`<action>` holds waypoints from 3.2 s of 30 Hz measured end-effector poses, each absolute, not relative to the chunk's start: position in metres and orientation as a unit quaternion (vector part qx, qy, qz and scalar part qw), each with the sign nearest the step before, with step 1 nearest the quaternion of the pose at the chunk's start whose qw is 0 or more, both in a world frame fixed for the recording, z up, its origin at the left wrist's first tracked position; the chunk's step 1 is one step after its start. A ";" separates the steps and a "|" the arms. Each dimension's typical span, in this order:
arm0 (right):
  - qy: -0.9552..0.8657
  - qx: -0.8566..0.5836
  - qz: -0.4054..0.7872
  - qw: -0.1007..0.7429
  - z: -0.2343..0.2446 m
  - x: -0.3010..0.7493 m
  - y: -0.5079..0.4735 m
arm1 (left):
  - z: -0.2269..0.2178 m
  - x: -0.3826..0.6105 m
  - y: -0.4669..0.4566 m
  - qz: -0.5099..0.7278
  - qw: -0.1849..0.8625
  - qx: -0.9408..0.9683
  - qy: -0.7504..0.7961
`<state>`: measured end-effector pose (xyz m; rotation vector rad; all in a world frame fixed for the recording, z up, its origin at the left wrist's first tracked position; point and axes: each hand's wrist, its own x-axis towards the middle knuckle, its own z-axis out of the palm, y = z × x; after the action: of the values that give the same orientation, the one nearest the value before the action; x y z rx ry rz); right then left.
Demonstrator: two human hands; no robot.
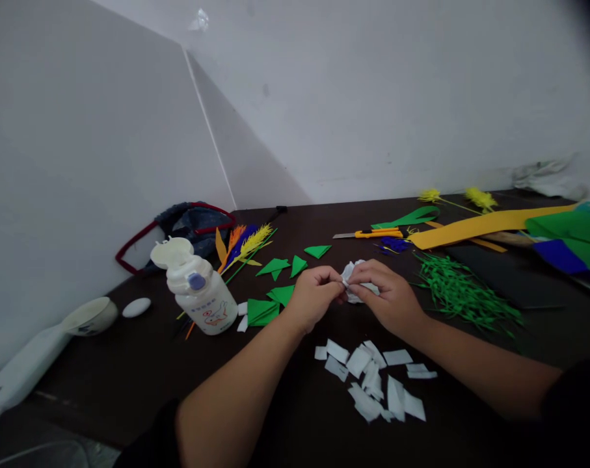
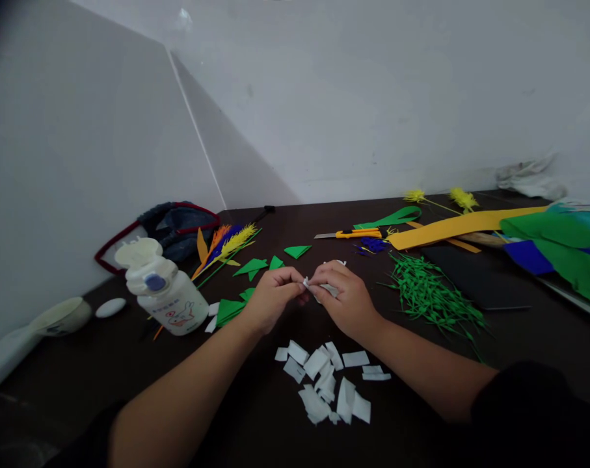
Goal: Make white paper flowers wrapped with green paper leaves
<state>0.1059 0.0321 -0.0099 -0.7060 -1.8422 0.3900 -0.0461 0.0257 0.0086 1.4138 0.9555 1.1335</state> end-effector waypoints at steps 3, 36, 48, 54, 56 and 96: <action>-0.762 -0.302 0.200 0.536 -0.010 0.105 0.032 | 0.009 -0.047 0.026 0.471 0.515 0.596 0.398; -0.929 -0.188 0.160 0.276 -0.004 0.112 0.015 | 0.008 -0.054 0.033 0.532 0.520 0.553 0.375; -0.776 -0.302 0.134 0.538 -0.007 0.110 0.014 | 0.013 -0.035 0.019 0.496 0.626 0.499 0.336; -0.795 -0.317 0.049 0.514 -0.012 0.116 0.025 | 0.009 -0.024 0.018 0.510 0.653 0.425 0.365; -0.791 -0.326 0.046 0.515 -0.013 0.117 0.029 | 0.008 -0.023 0.019 0.512 0.656 0.418 0.365; -0.809 -0.410 0.221 0.357 -0.024 0.107 0.025 | -0.020 -0.130 0.095 0.209 0.000 0.709 0.674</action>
<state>0.1070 0.0255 -0.0235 -1.0595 -2.0895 0.5702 -0.1298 0.0949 -0.0200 2.2269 2.1168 0.6559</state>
